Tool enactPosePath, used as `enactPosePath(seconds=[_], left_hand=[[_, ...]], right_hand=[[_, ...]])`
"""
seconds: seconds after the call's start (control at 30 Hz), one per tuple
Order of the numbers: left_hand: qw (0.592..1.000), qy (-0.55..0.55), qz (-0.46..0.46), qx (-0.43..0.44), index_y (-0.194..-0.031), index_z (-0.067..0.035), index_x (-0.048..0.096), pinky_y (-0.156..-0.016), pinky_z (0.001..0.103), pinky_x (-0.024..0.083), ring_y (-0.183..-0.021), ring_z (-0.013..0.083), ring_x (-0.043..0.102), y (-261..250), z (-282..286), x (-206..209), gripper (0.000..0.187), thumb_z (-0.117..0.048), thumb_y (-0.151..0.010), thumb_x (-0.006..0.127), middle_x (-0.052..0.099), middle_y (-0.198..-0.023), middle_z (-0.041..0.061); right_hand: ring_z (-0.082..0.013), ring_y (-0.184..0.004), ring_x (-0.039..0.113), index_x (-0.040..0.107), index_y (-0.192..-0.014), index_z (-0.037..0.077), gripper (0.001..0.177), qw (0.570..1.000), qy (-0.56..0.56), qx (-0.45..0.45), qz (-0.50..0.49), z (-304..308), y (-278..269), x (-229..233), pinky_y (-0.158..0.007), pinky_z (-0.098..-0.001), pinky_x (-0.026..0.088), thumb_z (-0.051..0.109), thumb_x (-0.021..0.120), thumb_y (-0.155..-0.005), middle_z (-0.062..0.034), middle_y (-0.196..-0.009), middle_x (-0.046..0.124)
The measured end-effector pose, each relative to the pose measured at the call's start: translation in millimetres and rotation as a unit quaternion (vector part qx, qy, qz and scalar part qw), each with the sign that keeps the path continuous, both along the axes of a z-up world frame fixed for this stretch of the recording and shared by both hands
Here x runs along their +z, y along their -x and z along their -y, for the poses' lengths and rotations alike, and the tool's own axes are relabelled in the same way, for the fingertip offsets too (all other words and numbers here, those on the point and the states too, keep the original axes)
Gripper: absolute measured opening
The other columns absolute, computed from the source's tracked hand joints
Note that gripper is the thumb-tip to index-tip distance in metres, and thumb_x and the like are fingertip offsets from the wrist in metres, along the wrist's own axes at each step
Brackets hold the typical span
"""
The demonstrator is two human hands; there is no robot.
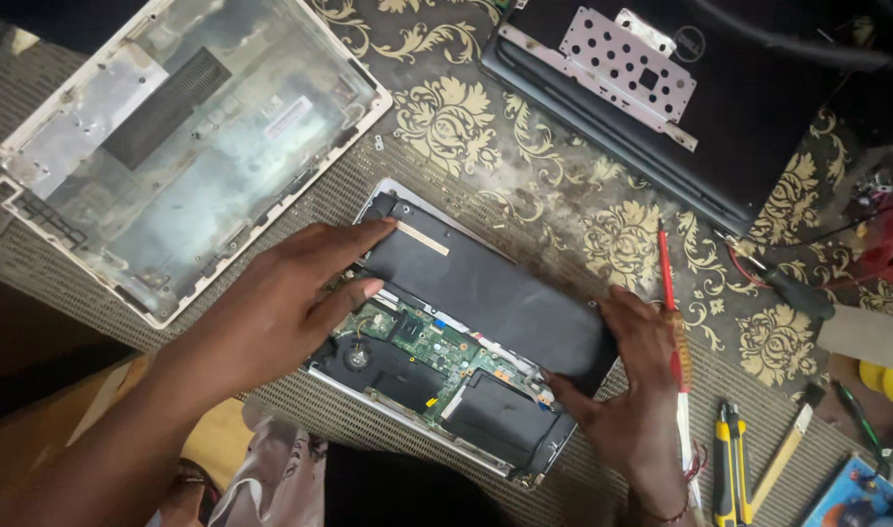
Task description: The person removes a laptop battery, then installs a new one. They use a red screwdriver to secure the battery in place by tightening screws along its edge.
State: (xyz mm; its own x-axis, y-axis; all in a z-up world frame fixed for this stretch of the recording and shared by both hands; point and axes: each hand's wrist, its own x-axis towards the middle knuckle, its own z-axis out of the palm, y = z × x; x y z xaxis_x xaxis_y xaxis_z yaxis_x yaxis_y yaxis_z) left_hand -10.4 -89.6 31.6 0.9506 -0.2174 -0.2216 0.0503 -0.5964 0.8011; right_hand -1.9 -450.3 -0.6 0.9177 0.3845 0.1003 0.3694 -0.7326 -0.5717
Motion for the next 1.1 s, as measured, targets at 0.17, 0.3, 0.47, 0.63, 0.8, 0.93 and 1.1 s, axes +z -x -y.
enactPosePath(seconds=[0.17, 0.3, 0.47, 0.63, 0.8, 0.93, 1.1], left_hand=[[0.999, 0.022, -0.023, -0.001, -0.156, -0.013, 0.045, -0.1, 0.042, 0.047, -0.125, 0.0308, 0.063, -1.6, -3.3, 0.4, 0.059, -0.027, -0.1, 0.056, 0.064, -0.135, 0.016], [0.998, 0.026, 0.046, -0.017, -0.152, -0.005, 0.049, -0.101, 0.042, 0.048, -0.124, 0.0299, 0.061, -2.6, -4.5, 0.2, 0.056, -0.024, -0.1, 0.058, 0.066, -0.132, 0.017], [0.994, 0.02, 0.1, -0.029, -0.145, -0.002, 0.053, -0.107, 0.043, 0.046, -0.128, 0.0313, 0.059, -3.2, -2.3, 2.5, 0.05, -0.018, -0.099, 0.06, 0.064, -0.139, 0.017], [0.987, -0.022, 0.149, -0.059, -0.143, 0.002, 0.054, -0.111, 0.046, 0.043, -0.13, 0.0346, 0.052, -6.2, 3.3, -5.6, 0.049, -0.018, -0.099, 0.061, 0.063, -0.14, 0.016], [0.967, -0.094, 0.203, -0.121, -0.142, -0.006, 0.057, -0.105, 0.051, 0.042, -0.137, 0.0353, 0.051, -9.1, 16.2, -3.9, 0.048, -0.021, -0.097, 0.066, 0.062, -0.145, 0.015], [0.964, -0.115, 0.176, -0.165, -0.152, -0.012, 0.049, -0.107, 0.051, 0.038, -0.145, 0.0338, 0.042, -19.7, 20.5, -2.0, 0.065, -0.014, -0.091, 0.07, 0.054, -0.155, 0.009], [0.941, -0.182, 0.153, -0.241, -0.157, -0.017, 0.042, -0.105, 0.054, 0.031, -0.155, 0.0327, 0.025, -28.3, 23.5, -9.8, 0.069, -0.032, -0.092, 0.061, 0.039, -0.166, 0.008]], right_hand=[[-0.0361, -0.14, 0.053, 0.058, -0.136, -0.004, 0.081, 0.999, -0.021, -0.001, -0.027, -3.2, -8.6, 8.9, -0.121, -0.0496, 0.04, 0.017, 0.092, -0.065, -0.0227, -0.146, 0.057], [-0.0366, -0.139, 0.053, 0.061, -0.132, -0.005, 0.08, 0.999, -0.01, -0.018, -0.039, -6.5, -10.1, 11.3, -0.119, -0.0499, 0.038, 0.019, 0.093, -0.063, -0.024, -0.145, 0.058], [-0.0368, -0.142, 0.052, 0.059, -0.136, -0.002, 0.082, 1.0, -0.016, 0.002, -0.022, -4.5, -6.4, 1.3, -0.123, -0.0497, 0.036, 0.022, 0.092, -0.065, -0.0234, -0.149, 0.055], [-0.0387, -0.146, 0.049, 0.056, -0.136, -0.001, 0.08, 0.999, -0.018, 0.009, -0.033, -4.0, -7.9, -3.4, -0.126, -0.0528, 0.031, 0.029, 0.091, -0.071, -0.0252, -0.152, 0.052], [-0.042, -0.147, 0.046, 0.055, -0.137, -0.002, 0.081, 0.999, 0.001, 0.006, -0.052, -6.1, -9.1, -2.3, -0.125, -0.0587, 0.028, 0.03, 0.09, -0.072, -0.0266, -0.149, 0.053], [-0.0414, -0.148, 0.043, 0.056, -0.135, 0.0, 0.077, 0.998, -0.005, -0.006, -0.07, -4.4, -10.1, -6.3, -0.126, -0.062, 0.026, 0.032, 0.088, -0.073, -0.02, -0.142, 0.058], [-0.0388, -0.149, 0.043, 0.052, -0.144, 0.007, 0.089, 0.996, 0.036, 0.012, -0.083, 0.3, -8.0, -5.7, -0.13, -0.0614, 0.019, 0.042, 0.089, -0.071, -0.0173, -0.148, 0.055]])
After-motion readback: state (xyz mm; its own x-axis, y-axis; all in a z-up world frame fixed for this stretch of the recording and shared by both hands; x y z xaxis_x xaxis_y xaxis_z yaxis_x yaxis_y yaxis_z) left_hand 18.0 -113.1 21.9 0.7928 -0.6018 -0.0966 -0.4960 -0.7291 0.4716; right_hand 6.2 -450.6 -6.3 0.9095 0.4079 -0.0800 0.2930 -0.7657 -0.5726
